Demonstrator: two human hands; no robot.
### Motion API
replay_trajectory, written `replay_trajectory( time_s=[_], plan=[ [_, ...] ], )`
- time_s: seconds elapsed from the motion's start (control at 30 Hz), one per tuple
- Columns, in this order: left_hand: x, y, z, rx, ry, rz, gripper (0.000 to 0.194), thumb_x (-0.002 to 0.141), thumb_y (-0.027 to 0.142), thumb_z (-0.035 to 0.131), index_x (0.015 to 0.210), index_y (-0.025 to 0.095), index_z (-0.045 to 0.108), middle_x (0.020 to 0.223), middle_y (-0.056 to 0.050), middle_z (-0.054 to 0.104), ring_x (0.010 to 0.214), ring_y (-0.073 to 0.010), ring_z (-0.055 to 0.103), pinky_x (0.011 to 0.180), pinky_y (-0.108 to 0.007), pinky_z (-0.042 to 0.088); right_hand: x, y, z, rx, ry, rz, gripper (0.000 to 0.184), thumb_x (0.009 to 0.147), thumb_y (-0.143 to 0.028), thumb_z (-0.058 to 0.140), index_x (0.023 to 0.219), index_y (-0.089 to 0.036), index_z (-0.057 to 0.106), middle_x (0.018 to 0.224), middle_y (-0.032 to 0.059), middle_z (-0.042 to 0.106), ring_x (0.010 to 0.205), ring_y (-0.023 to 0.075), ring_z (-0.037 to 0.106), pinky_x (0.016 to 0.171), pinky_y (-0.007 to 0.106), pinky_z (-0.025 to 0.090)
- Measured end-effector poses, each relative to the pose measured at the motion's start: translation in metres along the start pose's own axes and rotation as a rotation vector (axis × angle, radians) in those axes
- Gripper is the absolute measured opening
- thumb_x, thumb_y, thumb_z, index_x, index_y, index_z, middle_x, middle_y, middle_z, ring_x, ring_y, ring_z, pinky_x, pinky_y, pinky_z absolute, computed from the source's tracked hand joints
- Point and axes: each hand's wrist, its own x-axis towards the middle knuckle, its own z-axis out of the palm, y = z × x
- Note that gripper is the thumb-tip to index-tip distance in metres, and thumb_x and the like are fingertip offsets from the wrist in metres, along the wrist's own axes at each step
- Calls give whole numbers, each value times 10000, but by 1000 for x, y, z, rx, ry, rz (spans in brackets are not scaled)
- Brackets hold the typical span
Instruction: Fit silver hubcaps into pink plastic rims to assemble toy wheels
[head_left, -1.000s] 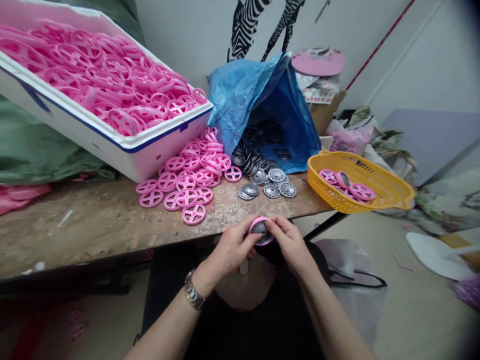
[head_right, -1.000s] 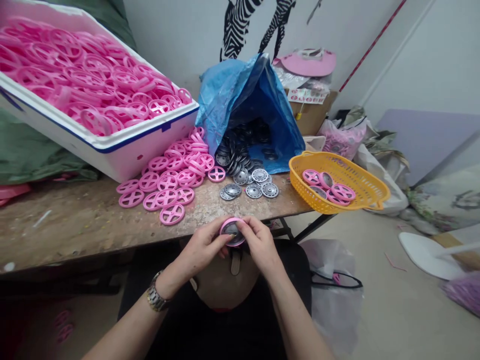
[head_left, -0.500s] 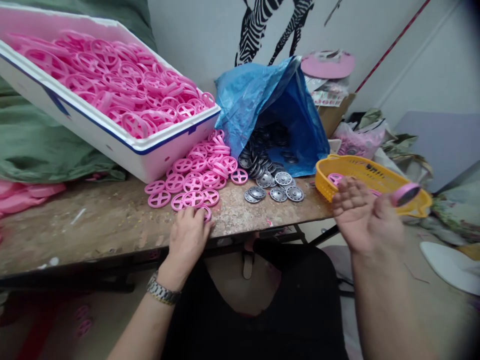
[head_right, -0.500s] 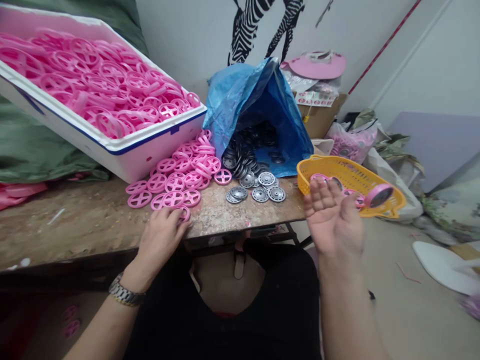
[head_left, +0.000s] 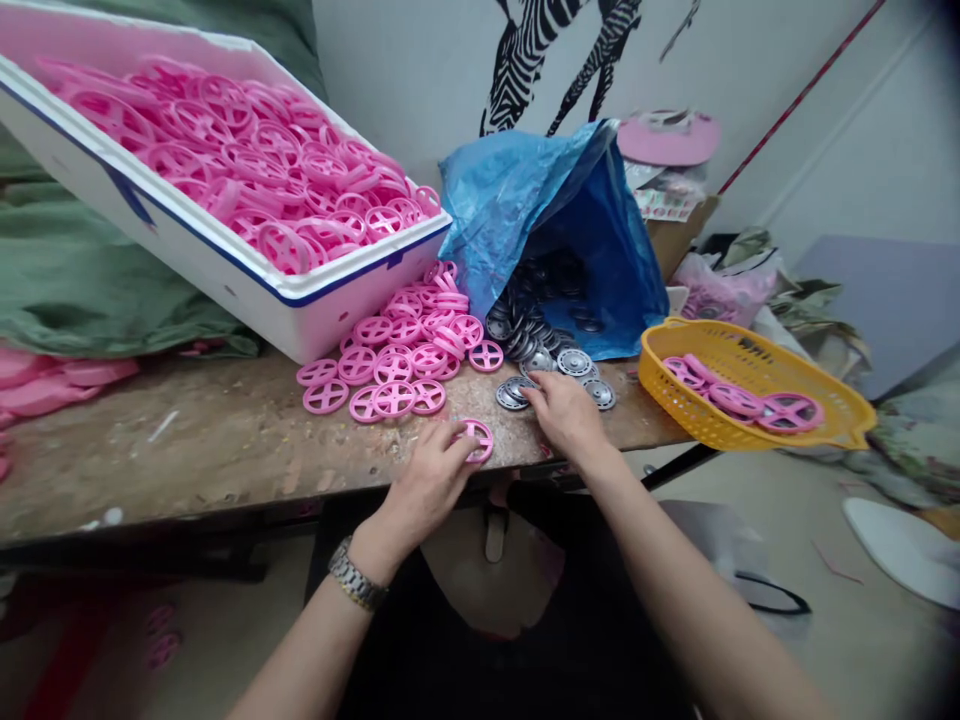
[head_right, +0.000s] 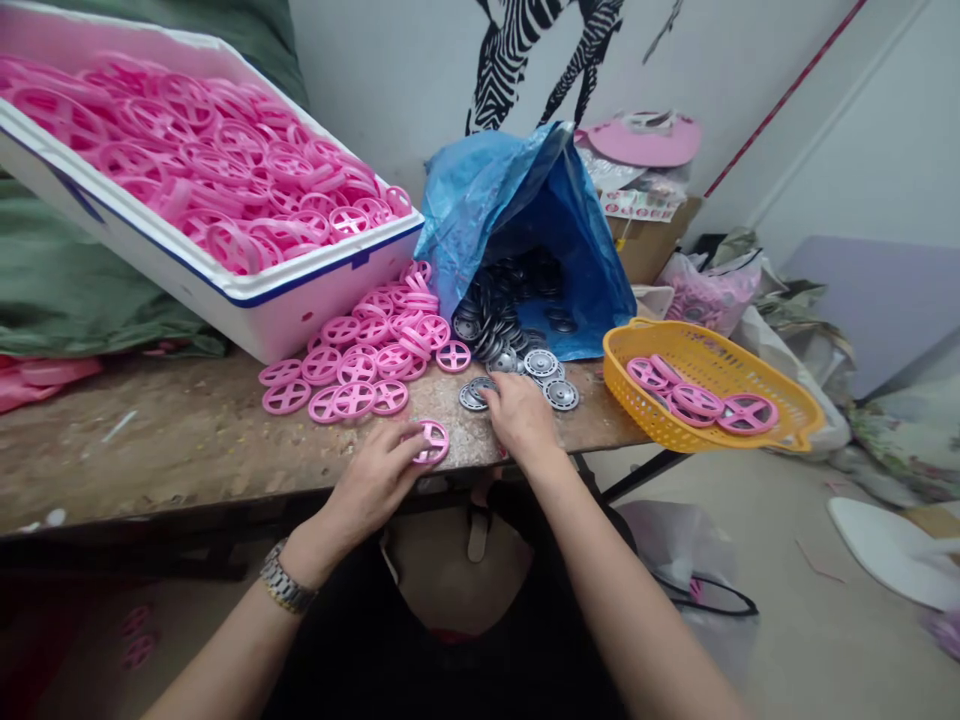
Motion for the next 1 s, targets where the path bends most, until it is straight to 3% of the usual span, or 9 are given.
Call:
replay_trajectory(
  time_s=[0.17,0.3,0.43,0.5,0.6,0.7,0.83,1.0],
  plan=[
    [4,3,7,148,-47,-173,526,868,423,689,1293,145,548,1272,-167,576,1203,-342,510,1003,-498,459,15,-11,4,-278,-146,76,371,969,-416,529,1157,-139,686,1158,168,692,1130,328,591,905,400,457],
    [6,5,14,204,-58,-229,502,884,413,665,1304,163,548,1257,-156,601,1180,-336,528,977,-492,458,20,-13,1,-270,-188,86,358,942,-416,577,1179,-166,676,1188,157,667,1118,310,593,874,375,455],
    [7,3,19,171,1,-212,451,894,370,651,1274,145,561,1189,-153,632,1158,-333,547,997,-506,454,23,-5,3,-160,-146,73,329,872,-385,662,1129,-180,684,1144,141,673,1070,289,603,864,360,445],
    [6,1,21,139,48,-198,482,884,362,664,1290,133,545,1197,-161,632,1155,-337,557,1008,-516,458,23,1,5,-44,-82,84,272,846,-350,668,1063,-187,686,1078,112,687,1003,266,609,830,348,437],
    [3,-2,23,69,123,-174,544,883,358,667,1340,118,494,1262,-185,610,1194,-339,556,1023,-511,469,20,6,6,264,18,138,154,824,-355,641,851,-204,658,823,28,663,782,203,583,721,317,409],
    [2,-3,22,12,182,-144,574,889,351,662,1366,102,460,1289,-208,598,1207,-335,569,1023,-500,486,9,3,-1,667,50,198,260,749,-431,681,668,-212,567,639,-30,545,636,151,490,640,291,374],
    [3,-1,20,-39,211,-84,601,898,335,655,1407,126,415,1308,-207,595,1219,-329,585,1021,-501,502,-16,-13,-14,1079,-106,411,358,669,-533,753,718,-211,605,655,-35,559,574,118,447,532,252,331],
    [6,9,20,-119,192,-1,635,919,319,633,1462,160,344,1369,-210,555,1291,-317,549,1054,-498,492,-42,-33,-21,1276,-235,513,442,554,-547,858,714,-200,637,709,-13,635,625,128,541,554,246,423]
  ],
)
